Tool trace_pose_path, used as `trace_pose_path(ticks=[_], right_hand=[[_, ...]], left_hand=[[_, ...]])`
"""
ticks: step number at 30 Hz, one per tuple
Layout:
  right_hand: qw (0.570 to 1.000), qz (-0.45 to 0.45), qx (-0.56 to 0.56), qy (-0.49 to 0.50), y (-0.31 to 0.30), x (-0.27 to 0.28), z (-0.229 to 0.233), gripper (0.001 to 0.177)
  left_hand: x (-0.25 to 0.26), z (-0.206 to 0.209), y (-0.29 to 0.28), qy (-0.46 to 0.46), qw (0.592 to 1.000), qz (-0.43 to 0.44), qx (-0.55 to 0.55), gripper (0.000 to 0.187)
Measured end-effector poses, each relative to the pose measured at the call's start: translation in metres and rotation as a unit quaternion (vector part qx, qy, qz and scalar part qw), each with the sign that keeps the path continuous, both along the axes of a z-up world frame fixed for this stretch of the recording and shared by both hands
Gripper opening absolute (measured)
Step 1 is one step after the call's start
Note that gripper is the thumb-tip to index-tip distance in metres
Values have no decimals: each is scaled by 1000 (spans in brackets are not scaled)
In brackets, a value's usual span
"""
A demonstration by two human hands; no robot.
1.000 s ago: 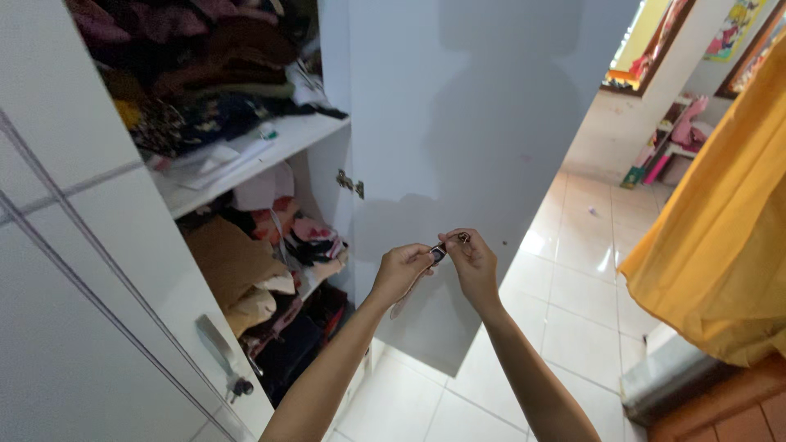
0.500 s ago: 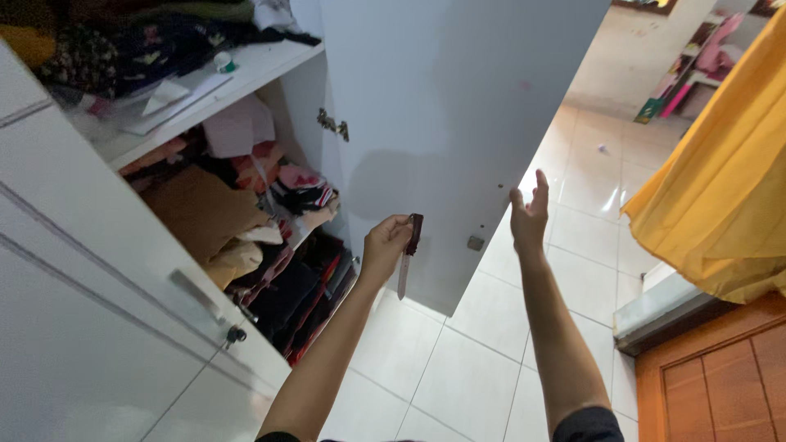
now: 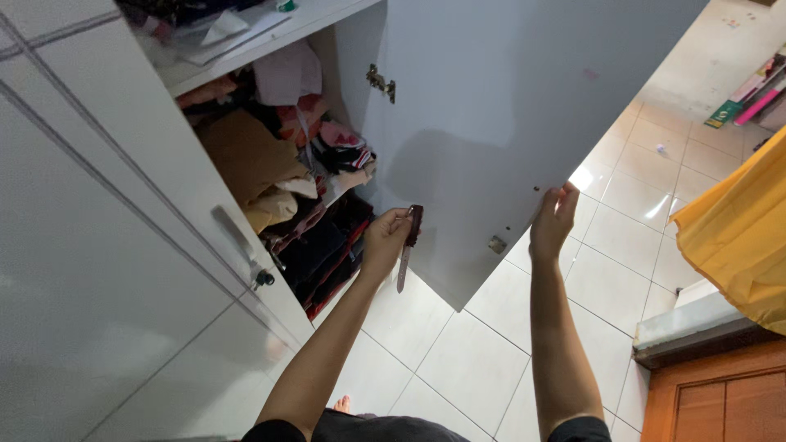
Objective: The person packs a backpack on a table. They open a small white handbag, retrieve a green glasses case, take eyeglasses and sunglasses from a wardrobe, place the glasses into the case, put the case and a wallet into the backpack, zip it, then handle a watch and arrange the bags on the table.
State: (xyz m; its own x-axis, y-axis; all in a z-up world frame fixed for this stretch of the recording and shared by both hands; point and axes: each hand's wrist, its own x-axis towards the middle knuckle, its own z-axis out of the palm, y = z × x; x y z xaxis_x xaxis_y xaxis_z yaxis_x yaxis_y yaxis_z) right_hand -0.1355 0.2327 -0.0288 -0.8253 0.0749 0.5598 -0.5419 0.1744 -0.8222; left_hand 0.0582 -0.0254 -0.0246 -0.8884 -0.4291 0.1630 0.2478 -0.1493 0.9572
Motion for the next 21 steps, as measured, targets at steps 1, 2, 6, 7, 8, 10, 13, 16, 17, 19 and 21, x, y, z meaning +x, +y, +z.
trace_pose_path(ticks=[1,2,6,7,8,10,13,16,17,19,21], right_hand=[[1000,20,-16,0,-3,10,-6,23],[999,40,-32,-1,-7,20,-13,22],[987,139,-74,15,-22,58,-38,22],[988,142,-63,15,-26,68,-42,25],[988,144,-52,15,-33,80,-46,28],[986,152,-9,69,-49,105,-51,32],[970,204,26,133,-76,140,-45,32],[960,279,-6,29,-103,179,-32,30],[962,273,22,14,-113,190,-26,31],[961,269,63,11,-135,211,-14,37],[957,274,89,37,-161,228,-3,48]], left_hand=[[6,-1,-1,-25,1000,13,-9,19],[12,-2,-3,-51,998,26,-17,19],[35,-2,-11,1,999,31,45,19],[42,-2,-13,6,998,37,42,18],[50,-2,-15,11,998,44,39,18],[67,-4,-20,-3,997,62,38,18],[87,-9,-29,-32,994,88,47,18],[107,-18,-41,-7,993,101,58,19],[113,-22,-47,3,993,107,60,19],[125,-28,-59,18,990,118,73,19],[136,-32,-73,28,986,129,98,19]])
